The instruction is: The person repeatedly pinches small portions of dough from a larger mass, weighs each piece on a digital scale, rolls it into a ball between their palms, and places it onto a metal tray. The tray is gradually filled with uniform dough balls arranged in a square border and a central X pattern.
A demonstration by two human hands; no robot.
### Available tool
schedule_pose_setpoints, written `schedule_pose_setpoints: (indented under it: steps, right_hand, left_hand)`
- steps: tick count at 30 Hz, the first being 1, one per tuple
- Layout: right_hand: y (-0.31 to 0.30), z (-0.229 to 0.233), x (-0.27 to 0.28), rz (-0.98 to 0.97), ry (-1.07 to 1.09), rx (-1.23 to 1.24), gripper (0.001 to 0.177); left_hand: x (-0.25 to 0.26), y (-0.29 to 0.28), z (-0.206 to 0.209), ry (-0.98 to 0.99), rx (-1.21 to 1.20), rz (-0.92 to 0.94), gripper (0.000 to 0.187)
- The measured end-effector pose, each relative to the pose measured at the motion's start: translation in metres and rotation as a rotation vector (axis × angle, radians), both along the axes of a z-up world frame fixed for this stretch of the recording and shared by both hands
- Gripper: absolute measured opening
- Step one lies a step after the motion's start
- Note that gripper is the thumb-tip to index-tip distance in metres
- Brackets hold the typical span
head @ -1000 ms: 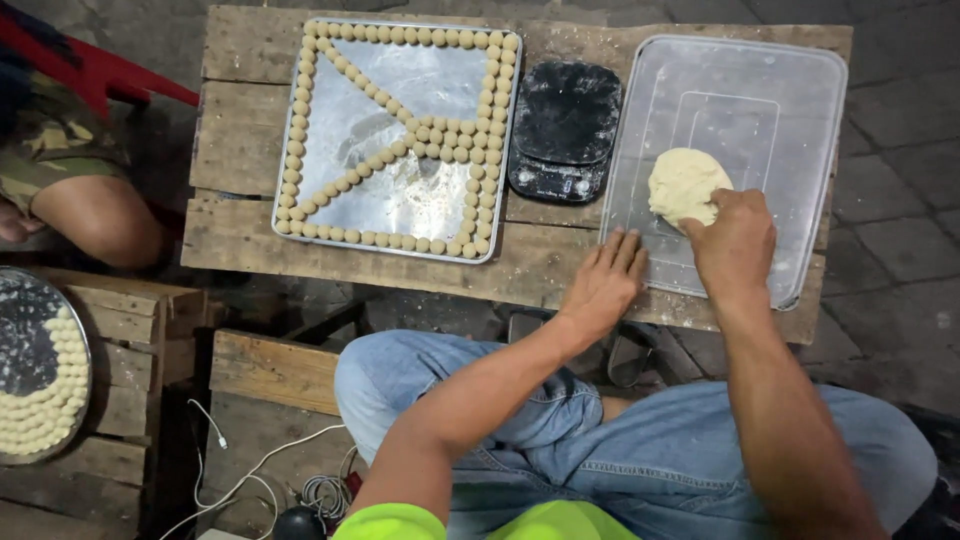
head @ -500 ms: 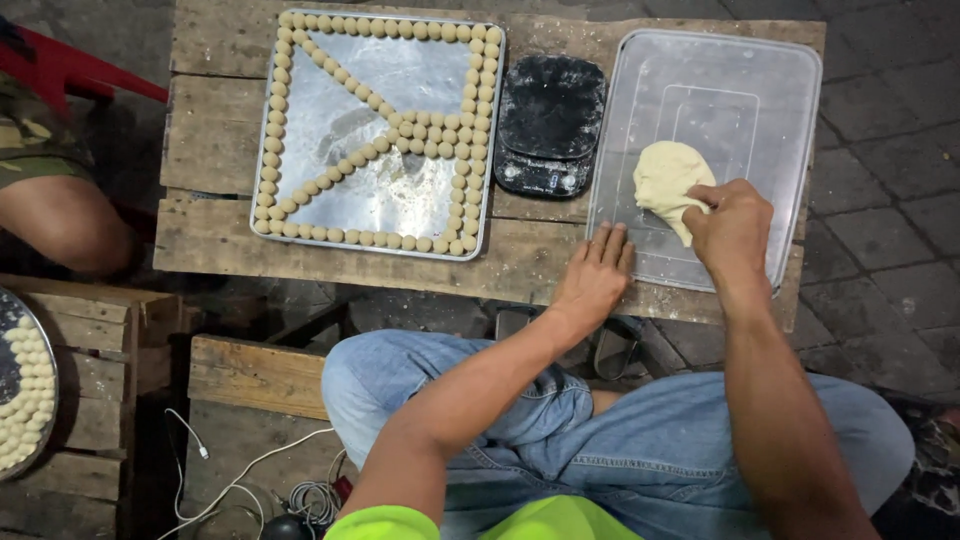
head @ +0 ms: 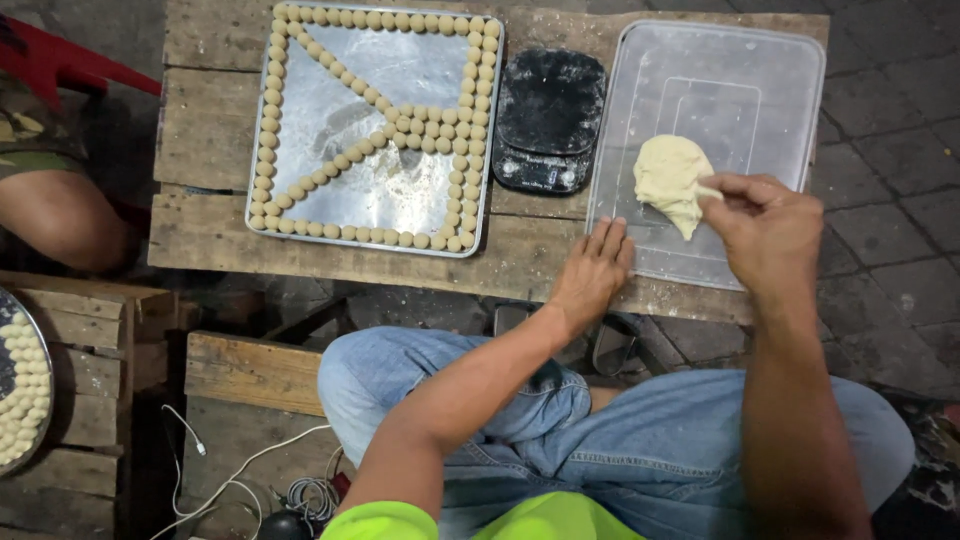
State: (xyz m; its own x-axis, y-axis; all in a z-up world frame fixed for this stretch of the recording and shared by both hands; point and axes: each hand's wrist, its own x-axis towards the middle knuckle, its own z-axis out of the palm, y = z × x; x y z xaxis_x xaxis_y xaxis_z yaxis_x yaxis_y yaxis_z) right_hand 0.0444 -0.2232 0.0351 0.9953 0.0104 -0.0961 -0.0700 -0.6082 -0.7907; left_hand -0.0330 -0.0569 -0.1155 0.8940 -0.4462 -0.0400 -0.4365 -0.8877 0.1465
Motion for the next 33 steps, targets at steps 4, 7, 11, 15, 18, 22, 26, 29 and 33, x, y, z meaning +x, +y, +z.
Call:
schedule_pose_setpoints:
  steps: [4, 7, 11, 15, 18, 22, 26, 29, 33]
  right_hand:
    - [-0.004, -0.032, 0.006, 0.055, -0.062, 0.160, 0.028]
    - [0.012, -0.030, 0.000, 0.064, 0.015, 0.226, 0.032]
    - [0.036, -0.024, -0.005, 0.029, 0.132, 0.428, 0.044]
    - [0.045, -0.036, -0.003, 0.016, 0.159, 0.520, 0.037]
    - [0.051, -0.029, -0.001, -0.006, 0.163, 0.551, 0.032]
    - [0.039, -0.038, 0.007, -0.038, 0.109, 0.532, 0.028]
    - [0.030, -0.037, 0.011, -0.026, 0.019, 0.523, 0.023]
    - [0.032, -0.029, 0.008, -0.040, 0.034, 0.503, 0.022]
    - [0.030, -0.020, 0.013, -0.044, 0.026, 0.506, 0.022]
  left_hand:
    - [0.011, 0.003, 0.006, -0.080, -0.476, 0.171, 0.052]
    - [0.015, 0.010, 0.039, -0.053, -0.995, 0.343, 0.045]
    - [0.020, 0.011, 0.048, -0.113, -1.274, 0.475, 0.049]
    - [0.023, 0.017, 0.037, -0.119, -1.322, 0.470, 0.041]
    - [0.027, 0.022, 0.055, -0.169, -1.337, 0.492, 0.037]
    - [0.054, 0.052, 0.073, -0.292, -1.225, 0.503, 0.021]
    - [0.102, 0.089, 0.064, -0.431, -0.943, 0.551, 0.016]
    - [0.141, 0.109, 0.029, -0.607, -0.602, 0.475, 0.032]
    - [0.147, 0.121, 0.019, -0.499, -0.354, 0.482, 0.054]
